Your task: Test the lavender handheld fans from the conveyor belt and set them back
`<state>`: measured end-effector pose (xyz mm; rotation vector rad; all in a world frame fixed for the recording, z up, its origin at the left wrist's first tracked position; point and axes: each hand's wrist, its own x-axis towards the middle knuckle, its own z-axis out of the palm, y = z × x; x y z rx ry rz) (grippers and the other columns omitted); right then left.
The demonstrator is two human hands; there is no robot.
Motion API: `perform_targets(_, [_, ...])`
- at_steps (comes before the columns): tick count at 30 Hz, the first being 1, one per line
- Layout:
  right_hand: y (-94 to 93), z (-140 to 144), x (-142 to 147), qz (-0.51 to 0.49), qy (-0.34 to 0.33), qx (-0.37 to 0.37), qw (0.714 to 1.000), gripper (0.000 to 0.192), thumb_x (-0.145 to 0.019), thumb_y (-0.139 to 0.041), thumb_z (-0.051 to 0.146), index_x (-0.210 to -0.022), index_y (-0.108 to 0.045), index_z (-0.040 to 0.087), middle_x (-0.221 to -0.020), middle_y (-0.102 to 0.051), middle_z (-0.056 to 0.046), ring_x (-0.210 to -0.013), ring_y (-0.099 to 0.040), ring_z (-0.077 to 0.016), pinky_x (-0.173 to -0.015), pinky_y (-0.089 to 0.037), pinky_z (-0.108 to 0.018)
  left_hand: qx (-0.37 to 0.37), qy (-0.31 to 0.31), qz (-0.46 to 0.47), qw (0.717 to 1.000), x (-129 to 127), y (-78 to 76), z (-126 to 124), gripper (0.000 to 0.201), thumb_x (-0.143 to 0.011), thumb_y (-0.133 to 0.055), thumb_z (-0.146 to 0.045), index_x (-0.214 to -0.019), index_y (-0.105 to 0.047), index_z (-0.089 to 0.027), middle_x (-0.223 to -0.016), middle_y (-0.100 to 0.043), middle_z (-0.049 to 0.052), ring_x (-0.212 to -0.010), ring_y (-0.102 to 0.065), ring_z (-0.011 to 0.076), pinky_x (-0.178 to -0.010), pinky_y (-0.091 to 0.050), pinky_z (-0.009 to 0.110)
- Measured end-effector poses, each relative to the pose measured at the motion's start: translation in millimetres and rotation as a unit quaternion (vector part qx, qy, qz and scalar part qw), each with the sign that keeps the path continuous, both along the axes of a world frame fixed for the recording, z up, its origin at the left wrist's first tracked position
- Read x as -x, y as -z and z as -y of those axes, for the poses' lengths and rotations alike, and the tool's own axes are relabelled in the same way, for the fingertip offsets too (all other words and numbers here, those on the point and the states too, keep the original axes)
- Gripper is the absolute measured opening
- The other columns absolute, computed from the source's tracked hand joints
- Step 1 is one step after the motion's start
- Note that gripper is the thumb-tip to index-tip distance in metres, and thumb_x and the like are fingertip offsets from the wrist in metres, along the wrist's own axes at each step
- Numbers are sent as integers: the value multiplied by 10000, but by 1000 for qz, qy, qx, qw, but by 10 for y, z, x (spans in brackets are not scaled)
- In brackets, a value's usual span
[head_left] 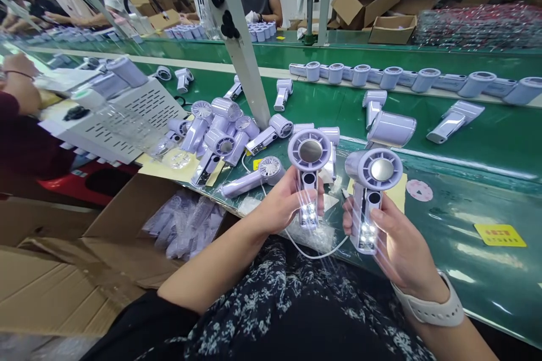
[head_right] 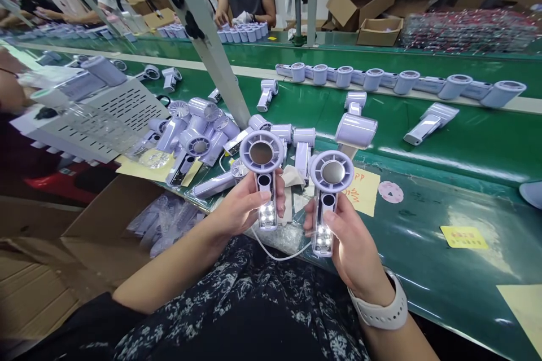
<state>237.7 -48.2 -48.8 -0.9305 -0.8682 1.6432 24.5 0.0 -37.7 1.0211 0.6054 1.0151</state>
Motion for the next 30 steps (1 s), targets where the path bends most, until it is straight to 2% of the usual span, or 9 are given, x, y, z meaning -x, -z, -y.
perform_targets(8, [-50, -5, 30, -7, -4, 14, 1000, 269, -924, -726, 420, -1128, -703, 247, -999, -703, -50, -768, -663, -171, -660, -592, -274, 3, 2, -15, 1000, 45, 0, 34, 386, -831, -745, -390, -1062, -508, -192, -896, -652, 23, -706, -689, 192, -674, -556, 361])
perform_targets(11, [-79, 5, 65, -29, 9, 34, 999, 268, -898, -735, 421, -1087, -716, 232, -986, -713, -56, -750, -665, -168, -643, -592, -266, 1, -41, -60, 997, 60, 41, 11, 364, -835, -729, -371, -1061, -517, -179, -941, -687, 54, -710, -704, 195, -671, -549, 349])
perform_targets(14, [-86, 20, 81, -36, 25, 53, 998, 271, -875, -754, 404, -1073, -722, 223, -967, -725, -57, -733, -671, -166, -630, -595, -261, 29, -76, -85, 993, 48, 65, -9, 444, -803, -781, -389, -1074, -498, -180, -1054, -689, 84, -740, -728, 201, -687, -585, 360])
perform_targets(17, [-65, 28, 82, -44, 36, 57, 997, 284, -872, -758, 401, -1087, -716, 220, -937, -730, -48, -685, -660, -152, -600, -585, -250, 53, -83, -80, 992, 7, 65, -3, 613, -748, -847, -501, -1111, -449, -208, -947, -697, 47, -640, -711, 185, -600, -589, 335])
perform_targets(21, [-11, 24, 75, -49, 51, 54, 996, 304, -889, -753, 481, -1051, -716, 226, -859, -738, -33, -593, -648, -146, -507, -555, -238, 66, -91, -64, 992, -60, 67, 26, 552, -878, -602, -720, -1064, -413, -235, -782, -717, 16, -490, -657, 169, -455, -516, 281])
perform_targets(23, [8, 22, 68, -58, 47, 64, 995, 401, -893, -725, 589, -996, -751, 202, -852, -761, -53, -581, -666, -148, -525, -582, -244, 65, -79, -53, 993, -79, 74, 43, 508, -906, -556, -699, -1060, -411, -237, -798, -751, 24, -482, -667, 171, -458, -518, 277])
perform_targets(25, [2, 25, 59, -67, 52, 76, 993, 484, -872, -723, 651, -982, -799, 185, -904, -798, -81, -669, -730, -168, -652, -641, -254, 60, -44, -35, 997, -80, 67, 73, 504, -883, -607, -658, -1081, -410, -240, -848, -778, 30, -536, -709, 187, -500, -553, 287])
perform_targets(27, [-39, 44, 52, -74, 57, 76, 993, 472, -847, -762, 638, -1015, -832, 203, -955, -824, -86, -790, -779, -197, -767, -660, -265, 58, 2, -21, 998, -65, 24, 126, 504, -873, -654, -620, -1104, -407, -247, -911, -790, 35, -625, -748, 200, -554, -588, 297])
perform_targets(30, [-162, 105, 35, -87, 23, 47, 995, 363, -851, -794, 560, -1044, -844, 257, -1002, -837, -75, -873, -804, -249, -769, -680, -323, 56, 47, -9, 997, -22, -128, 245, 455, -920, -652, -556, -1162, -398, -267, -998, -790, 41, -720, -775, 215, -618, -616, 321])
